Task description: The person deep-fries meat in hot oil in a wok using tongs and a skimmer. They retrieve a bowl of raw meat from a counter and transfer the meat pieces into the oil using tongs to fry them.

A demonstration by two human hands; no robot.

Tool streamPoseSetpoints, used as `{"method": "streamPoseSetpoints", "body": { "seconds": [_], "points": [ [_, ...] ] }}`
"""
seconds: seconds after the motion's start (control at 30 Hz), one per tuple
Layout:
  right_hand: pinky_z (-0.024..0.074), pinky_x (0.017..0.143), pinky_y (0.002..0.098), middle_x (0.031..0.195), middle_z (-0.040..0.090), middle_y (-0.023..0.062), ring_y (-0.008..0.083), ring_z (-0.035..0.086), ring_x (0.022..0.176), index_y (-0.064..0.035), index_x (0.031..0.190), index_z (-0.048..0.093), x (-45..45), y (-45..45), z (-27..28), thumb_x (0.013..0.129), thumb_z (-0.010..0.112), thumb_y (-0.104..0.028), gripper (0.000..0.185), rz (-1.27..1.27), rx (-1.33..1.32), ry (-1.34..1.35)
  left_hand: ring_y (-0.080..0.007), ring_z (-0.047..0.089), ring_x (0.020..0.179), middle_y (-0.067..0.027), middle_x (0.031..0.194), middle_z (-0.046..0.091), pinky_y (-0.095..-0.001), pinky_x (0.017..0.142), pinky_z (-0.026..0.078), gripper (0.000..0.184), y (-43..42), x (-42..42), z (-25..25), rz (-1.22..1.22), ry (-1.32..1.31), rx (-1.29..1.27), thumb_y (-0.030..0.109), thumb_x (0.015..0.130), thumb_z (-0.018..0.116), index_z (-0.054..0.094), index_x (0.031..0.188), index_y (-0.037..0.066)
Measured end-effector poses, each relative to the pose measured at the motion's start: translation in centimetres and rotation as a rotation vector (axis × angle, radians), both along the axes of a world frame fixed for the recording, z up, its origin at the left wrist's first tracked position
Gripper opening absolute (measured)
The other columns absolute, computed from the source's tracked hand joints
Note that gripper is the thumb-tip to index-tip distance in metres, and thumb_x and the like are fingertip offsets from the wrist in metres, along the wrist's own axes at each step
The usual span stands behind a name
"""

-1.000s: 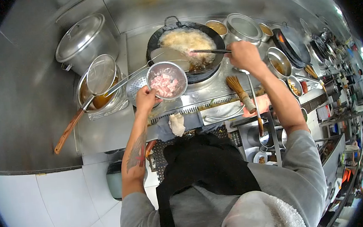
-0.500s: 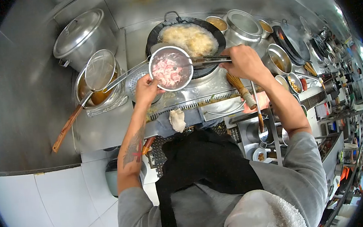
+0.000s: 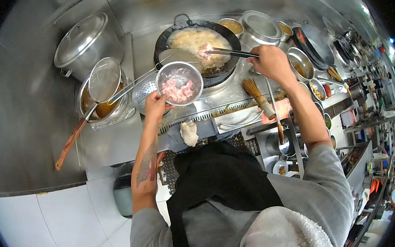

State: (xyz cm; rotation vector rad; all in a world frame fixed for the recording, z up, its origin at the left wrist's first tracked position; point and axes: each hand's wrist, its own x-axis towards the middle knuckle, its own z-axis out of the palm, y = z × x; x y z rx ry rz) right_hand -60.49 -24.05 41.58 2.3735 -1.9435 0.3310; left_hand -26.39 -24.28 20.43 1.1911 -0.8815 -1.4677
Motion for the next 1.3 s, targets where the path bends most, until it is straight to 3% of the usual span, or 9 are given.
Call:
{"method": "streamPoseSetpoints", "body": {
  "seconds": [0.1,0.17,0.27,0.5,0.7,0.83,1.0,1.17,1.3],
  "points": [
    [0.0555,0.068,0.0430,0.082,0.069,0.0193,0.0339,0.069,0.077,-0.0055,0.083,0.073,0.1,-2.7,-3.5,0.079,0.067,-0.021,0.018,-0.166,0.011,0.234,-0.0185,0.067,0.067,-0.0109,0.086,0.064,-0.0293,0.058,0.061,0.012,0.2,0.1,0.1,0.038,-0.042,-0.006,0.004,0.092,0.052,0.059,0.095,-0.006],
    [0.0564,0.067,0.0417,0.081,0.070,0.0194,0.0328,0.070,0.078,-0.0060,0.079,0.072,-0.6,-7.2,-10.8,0.078,0.065,-0.018,0.014,-0.085,0.025,0.342,-0.0182,0.067,0.067,-0.0108,0.086,0.064,-0.0293,0.058,0.061,0.012,0.0,-0.2,0.9,0.034,-0.052,-0.014,0.004,0.093,0.052,0.059,0.095,-0.006],
    [0.0566,0.068,0.0396,0.081,0.070,0.0191,0.0311,0.071,0.079,-0.0076,0.080,0.072,-1.6,-10.2,-13.2,0.079,0.063,-0.017,0.014,-0.164,-0.052,0.262,-0.0176,0.067,0.068,-0.0106,0.085,0.064,-0.0293,0.058,0.061,0.011,0.8,-0.6,1.9,0.044,-0.075,-0.024,0.004,0.093,0.052,0.059,0.094,-0.005],
    [0.0534,0.073,0.0451,0.078,0.065,0.0261,0.0401,0.066,0.082,0.0027,0.082,0.069,1.5,-0.9,-1.0,0.075,0.073,-0.029,0.032,0.124,0.008,-0.059,-0.0160,0.066,0.068,-0.0090,0.086,0.064,-0.0273,0.057,0.060,0.012,0.7,-1.4,2.9,0.098,-0.120,-0.180,0.004,0.093,0.052,0.060,0.097,-0.005],
    [0.0518,0.077,0.0472,0.080,0.066,0.0255,0.0412,0.065,0.083,0.0005,0.088,0.070,2.8,-0.9,-3.2,0.078,0.071,-0.033,0.035,0.213,0.227,-0.036,-0.0164,0.067,0.068,-0.0066,0.083,0.061,-0.0263,0.055,0.059,0.013,-0.4,-2.6,3.0,0.075,-0.127,-0.279,0.002,0.092,0.051,0.061,0.098,-0.004],
    [0.0526,0.075,0.0460,0.081,0.067,0.0219,0.0385,0.066,0.083,-0.0048,0.091,0.072,2.0,-0.7,-2.0,0.078,0.070,-0.033,0.031,0.116,0.125,-0.064,-0.0169,0.066,0.067,-0.0074,0.083,0.060,-0.0267,0.055,0.060,0.013,-1.1,-2.8,1.5,0.106,-0.175,-0.145,0.002,0.091,0.052,0.061,0.098,-0.005],
    [0.0542,0.074,0.0423,0.084,0.069,0.0196,0.0341,0.068,0.083,-0.0057,0.090,0.073,-1.3,-6.7,-1.7,0.079,0.069,-0.029,0.026,-0.073,-0.008,0.067,-0.0192,0.066,0.067,-0.0087,0.085,0.059,-0.0292,0.057,0.061,0.011,-1.0,-2.7,-0.2,0.143,-0.082,-0.025,0.003,0.091,0.054,0.060,0.097,-0.004],
    [0.0556,0.075,0.0375,0.095,0.071,0.0160,0.0288,0.070,0.090,-0.0067,0.092,0.073,-2.7,-19.6,-10.9,0.079,0.068,-0.027,0.024,-0.225,0.061,0.279,-0.0193,0.067,0.067,-0.0090,0.086,0.059,-0.0298,0.058,0.061,0.011,-1.2,-4.5,1.0,0.182,-0.069,0.016,0.003,0.092,0.053,0.059,0.097,-0.005],
    [0.0557,0.076,0.0376,0.096,0.071,0.0150,0.0287,0.069,0.093,-0.0077,0.094,0.073,-1.9,-20.1,-8.8,0.080,0.067,-0.029,0.026,-0.273,0.062,0.181,-0.0199,0.067,0.070,-0.0103,0.086,0.060,-0.0303,0.059,0.062,0.010,-0.8,-4.8,2.5,0.204,-0.086,0.034,0.003,0.093,0.052,0.058,0.096,-0.004]
  ]
}}
